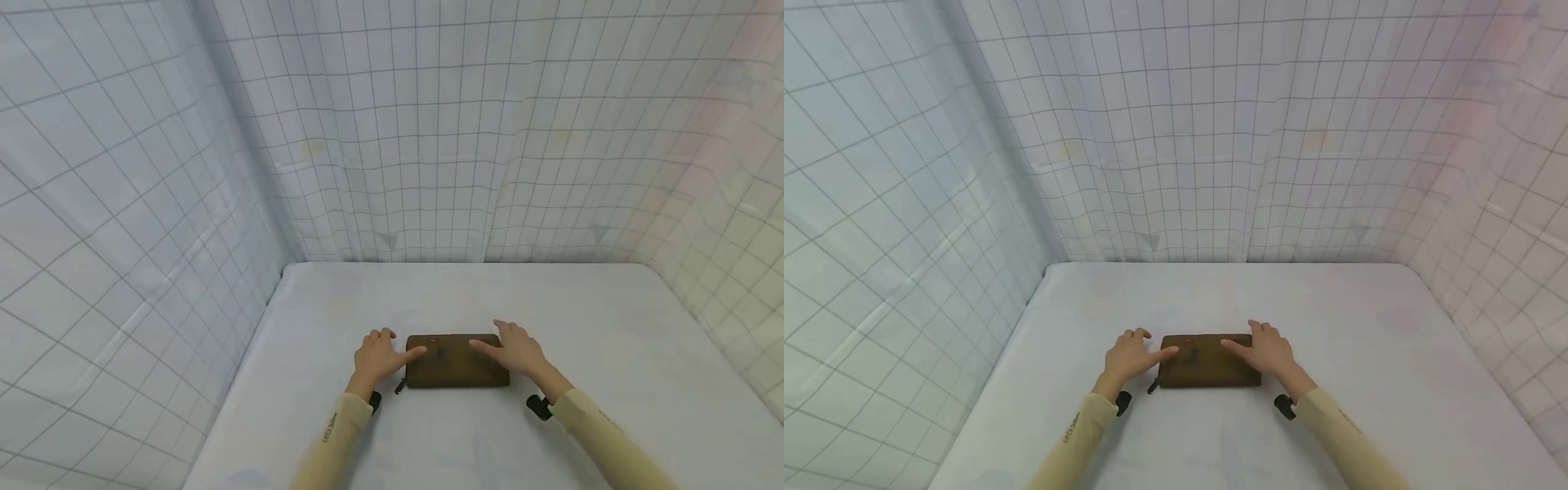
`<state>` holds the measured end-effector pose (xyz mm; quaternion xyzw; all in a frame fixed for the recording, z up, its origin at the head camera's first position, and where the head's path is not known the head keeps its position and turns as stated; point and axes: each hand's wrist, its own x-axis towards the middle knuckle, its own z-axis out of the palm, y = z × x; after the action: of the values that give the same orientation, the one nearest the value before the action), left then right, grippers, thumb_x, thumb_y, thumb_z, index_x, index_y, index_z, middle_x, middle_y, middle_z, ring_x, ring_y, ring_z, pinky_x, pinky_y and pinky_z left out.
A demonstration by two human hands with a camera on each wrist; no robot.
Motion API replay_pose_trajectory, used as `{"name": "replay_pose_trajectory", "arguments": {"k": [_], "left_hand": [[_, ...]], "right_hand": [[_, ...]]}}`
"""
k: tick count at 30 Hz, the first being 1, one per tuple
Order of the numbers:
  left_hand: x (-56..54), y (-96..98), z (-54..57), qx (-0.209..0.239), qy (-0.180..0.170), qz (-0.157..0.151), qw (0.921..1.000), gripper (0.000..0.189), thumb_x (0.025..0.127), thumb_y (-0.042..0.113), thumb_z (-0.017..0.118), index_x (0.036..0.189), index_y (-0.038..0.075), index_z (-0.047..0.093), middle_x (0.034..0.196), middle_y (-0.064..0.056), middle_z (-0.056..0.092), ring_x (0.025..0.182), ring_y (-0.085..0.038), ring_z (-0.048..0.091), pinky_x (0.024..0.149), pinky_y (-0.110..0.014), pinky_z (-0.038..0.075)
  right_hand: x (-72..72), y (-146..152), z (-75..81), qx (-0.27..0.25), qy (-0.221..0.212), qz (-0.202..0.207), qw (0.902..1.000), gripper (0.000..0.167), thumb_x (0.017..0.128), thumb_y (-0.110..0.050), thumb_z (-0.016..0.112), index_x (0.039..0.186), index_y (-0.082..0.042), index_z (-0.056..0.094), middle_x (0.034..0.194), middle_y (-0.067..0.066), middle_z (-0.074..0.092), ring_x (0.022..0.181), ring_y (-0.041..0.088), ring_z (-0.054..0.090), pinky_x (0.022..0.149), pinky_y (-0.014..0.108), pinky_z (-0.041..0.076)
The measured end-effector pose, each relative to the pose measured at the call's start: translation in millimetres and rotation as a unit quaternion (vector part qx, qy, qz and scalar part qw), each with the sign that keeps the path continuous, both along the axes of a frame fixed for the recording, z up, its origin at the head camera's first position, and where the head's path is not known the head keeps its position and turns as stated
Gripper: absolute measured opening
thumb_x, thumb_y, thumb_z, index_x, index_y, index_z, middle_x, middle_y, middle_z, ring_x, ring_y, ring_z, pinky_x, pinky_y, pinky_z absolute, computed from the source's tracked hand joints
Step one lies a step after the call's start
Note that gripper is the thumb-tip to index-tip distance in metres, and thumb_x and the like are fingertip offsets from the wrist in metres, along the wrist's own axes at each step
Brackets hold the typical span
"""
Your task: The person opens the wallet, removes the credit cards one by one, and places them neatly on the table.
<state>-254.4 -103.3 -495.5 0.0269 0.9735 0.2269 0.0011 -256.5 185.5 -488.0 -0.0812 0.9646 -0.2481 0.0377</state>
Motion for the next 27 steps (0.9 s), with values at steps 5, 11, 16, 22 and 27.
{"name": "replay_pose_trajectory", "arguments": {"k": [5, 11, 16, 22, 27], "left_hand": [[0.3, 5.3, -12.7, 0.006, -0.025, 0.004, 0.9996, 0.079, 0.071, 0.08, 0.056, 0.102, 0.008, 0.061, 0.098, -0.011, 0.051, 0.091, -0.028, 0.05, 0.066, -0.044, 0.044], [1.2, 10.0, -18.9, 0.032, -0.027, -0.002, 0.9991, 0.07, 0.073, 0.077, 0.057, 0.091, 0.009, 0.062, 0.093, -0.01, 0.05, 0.085, -0.027, 0.047, 0.063, -0.043, 0.043], [1.7, 8.9, -23.3, 0.044, -0.026, -0.025, 0.9984, 0.068, 0.073, 0.074, 0.06, 0.093, 0.009, 0.062, 0.092, -0.008, 0.05, 0.082, -0.024, 0.047, 0.062, -0.041, 0.043], [3.7, 0.2, -29.7, 0.071, -0.016, -0.059, 0.9956, 0.064, 0.074, 0.068, 0.066, 0.097, 0.009, 0.062, 0.091, -0.004, 0.051, 0.082, -0.02, 0.046, 0.065, -0.038, 0.043], [2.0, -1.6, -29.1, 0.077, -0.008, -0.074, 0.9942, 0.061, 0.074, 0.064, 0.068, 0.098, 0.009, 0.062, 0.091, -0.002, 0.051, 0.083, -0.02, 0.046, 0.067, -0.038, 0.044]], "right_hand": [[-1.6, 6, -10.5, -0.081, -0.039, -0.033, 0.9954, 0.093, 0.086, -0.065, 0.054, 0.139, 0.01, 0.036, 0.119, 0.026, 0.054, 0.106, 0.039, 0.054, 0.083, 0.052, 0.046], [-3.8, 12, -22.1, -0.133, -0.089, -0.056, 0.9855, 0.089, 0.087, -0.062, 0.054, 0.132, 0.013, 0.039, 0.123, 0.033, 0.05, 0.112, 0.045, 0.05, 0.087, 0.054, 0.043], [-4.2, 13, -31.1, -0.16, -0.112, -0.075, 0.9778, 0.089, 0.086, -0.063, 0.056, 0.13, 0.013, 0.041, 0.126, 0.033, 0.048, 0.116, 0.047, 0.046, 0.09, 0.055, 0.04], [-3.3, 10, -36.9, -0.167, -0.108, -0.08, 0.9768, 0.092, 0.082, -0.06, 0.063, 0.13, 0.015, 0.041, 0.121, 0.028, 0.051, 0.11, 0.041, 0.05, 0.089, 0.054, 0.042], [-3.8, 11, -39.5, -0.181, -0.108, -0.084, 0.974, 0.096, 0.079, -0.058, 0.068, 0.134, 0.015, 0.038, 0.122, 0.026, 0.049, 0.11, 0.037, 0.048, 0.091, 0.053, 0.04]]}}
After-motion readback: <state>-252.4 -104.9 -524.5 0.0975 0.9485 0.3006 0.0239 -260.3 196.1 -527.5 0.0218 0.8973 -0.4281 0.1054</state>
